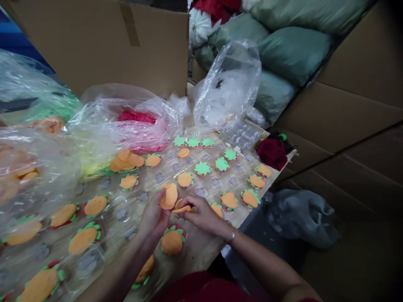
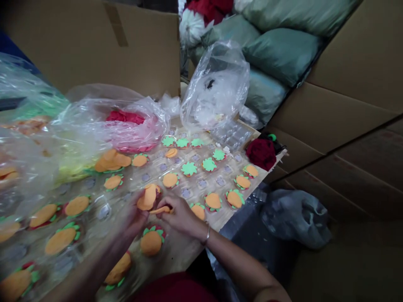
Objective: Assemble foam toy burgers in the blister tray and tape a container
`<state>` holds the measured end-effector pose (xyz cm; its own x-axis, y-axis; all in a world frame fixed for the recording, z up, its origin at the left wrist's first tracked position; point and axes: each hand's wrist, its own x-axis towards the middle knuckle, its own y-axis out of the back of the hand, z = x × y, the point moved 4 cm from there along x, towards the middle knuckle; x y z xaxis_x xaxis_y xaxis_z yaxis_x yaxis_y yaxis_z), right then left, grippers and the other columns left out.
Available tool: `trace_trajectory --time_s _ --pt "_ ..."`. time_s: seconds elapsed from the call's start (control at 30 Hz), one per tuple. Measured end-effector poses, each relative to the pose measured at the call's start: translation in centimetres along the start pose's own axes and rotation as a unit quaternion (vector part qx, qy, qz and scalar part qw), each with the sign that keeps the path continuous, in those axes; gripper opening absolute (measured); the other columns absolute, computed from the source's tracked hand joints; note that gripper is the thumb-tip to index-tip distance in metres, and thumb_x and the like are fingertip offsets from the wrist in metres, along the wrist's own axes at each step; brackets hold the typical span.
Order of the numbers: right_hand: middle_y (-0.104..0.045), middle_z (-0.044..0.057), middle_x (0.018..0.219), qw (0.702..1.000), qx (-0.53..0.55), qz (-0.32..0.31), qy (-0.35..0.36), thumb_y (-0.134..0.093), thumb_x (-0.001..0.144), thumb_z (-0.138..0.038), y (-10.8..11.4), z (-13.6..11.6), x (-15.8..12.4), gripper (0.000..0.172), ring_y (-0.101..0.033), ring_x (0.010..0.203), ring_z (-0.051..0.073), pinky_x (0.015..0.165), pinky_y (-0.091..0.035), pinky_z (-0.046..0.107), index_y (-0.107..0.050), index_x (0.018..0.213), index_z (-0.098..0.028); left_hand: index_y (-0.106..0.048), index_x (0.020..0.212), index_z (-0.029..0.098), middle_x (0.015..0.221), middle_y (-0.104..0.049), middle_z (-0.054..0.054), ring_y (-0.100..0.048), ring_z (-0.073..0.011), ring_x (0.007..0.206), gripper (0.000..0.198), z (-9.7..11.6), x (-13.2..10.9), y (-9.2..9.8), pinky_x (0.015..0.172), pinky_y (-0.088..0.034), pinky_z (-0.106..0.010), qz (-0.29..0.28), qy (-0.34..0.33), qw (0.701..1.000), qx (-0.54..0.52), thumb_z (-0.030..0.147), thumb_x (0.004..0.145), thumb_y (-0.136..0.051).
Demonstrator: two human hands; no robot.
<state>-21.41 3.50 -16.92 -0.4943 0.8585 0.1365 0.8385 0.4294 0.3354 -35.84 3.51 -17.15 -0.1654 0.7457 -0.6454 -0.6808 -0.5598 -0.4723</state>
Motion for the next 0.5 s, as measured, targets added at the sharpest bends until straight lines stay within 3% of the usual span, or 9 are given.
trace_trajectory --time_s 0.07,0.13,0.27,0.4,0.5 --pt "-0.058 0.000 0.081 0.998 0.048 -0.004 -0.045 -0.062 0.081 -0.024 2.5 2.2 1.9 0.009 -0.053 0.073 0.013 0.064 -0.042 0.022 -0.057 0.085 -0.017 -0.062 0.093 0.012 0.083 -0.069 -0.006 -0.067 -0.0124 0.071 0.016 0.5 0.2 -0.3 0.063 -0.056 -0.020 0.009 -0.013 1.000 -0.009 0.011 0.089 -0.047" --pt "-0.056 -0.001 0.080 0.996 0.034 0.040 -0.071 -0.063 0.078 -0.024 5.8 4.5 4.4 0.014 -0.051 0.072 0.012 0.064 -0.041 0.022 -0.055 0.086 -0.016 -0.063 0.096 0.012 0.083 -0.070 -0.006 -0.067 -0.0125 0.072 0.019 0.7 0.4 -0.5 0.062 -0.057 -0.020 0.008 0.003 1.000 -0.019 0.010 0.090 -0.046" --pt "-0.058 0.000 0.084 0.980 -0.121 0.082 -0.137 -0.058 0.076 -0.015 10.4 8.0 8.6 0.014 -0.052 0.077 0.013 0.069 -0.041 0.023 -0.057 0.090 -0.014 -0.064 0.098 0.012 0.080 -0.071 -0.005 -0.068 -0.0149 0.071 0.019 0.2 0.8 -0.2 0.060 -0.059 -0.023 -0.008 0.035 0.999 -0.004 0.010 0.088 -0.048" --pt "-0.061 0.005 0.095 0.955 -0.237 0.060 -0.166 -0.057 0.077 -0.014 10.7 8.8 9.6 0.024 -0.054 0.085 0.018 0.077 -0.043 0.029 -0.059 0.101 -0.014 -0.064 0.096 0.010 0.087 -0.072 -0.008 -0.069 -0.0166 0.075 0.018 -0.2 0.9 0.4 0.062 -0.059 -0.024 -0.017 0.050 0.998 0.015 0.009 0.087 -0.050" --pt "-0.058 0.013 0.107 0.924 -0.351 0.108 -0.109 -0.057 0.077 -0.013 10.1 7.0 8.7 0.031 -0.051 0.099 0.024 0.088 -0.042 0.037 -0.059 0.108 -0.012 -0.065 0.094 0.010 0.088 -0.071 -0.008 -0.068 -0.0153 0.071 0.018 -0.2 0.7 0.3 0.059 -0.058 -0.023 -0.034 0.050 0.998 0.020 0.008 0.086 -0.049"
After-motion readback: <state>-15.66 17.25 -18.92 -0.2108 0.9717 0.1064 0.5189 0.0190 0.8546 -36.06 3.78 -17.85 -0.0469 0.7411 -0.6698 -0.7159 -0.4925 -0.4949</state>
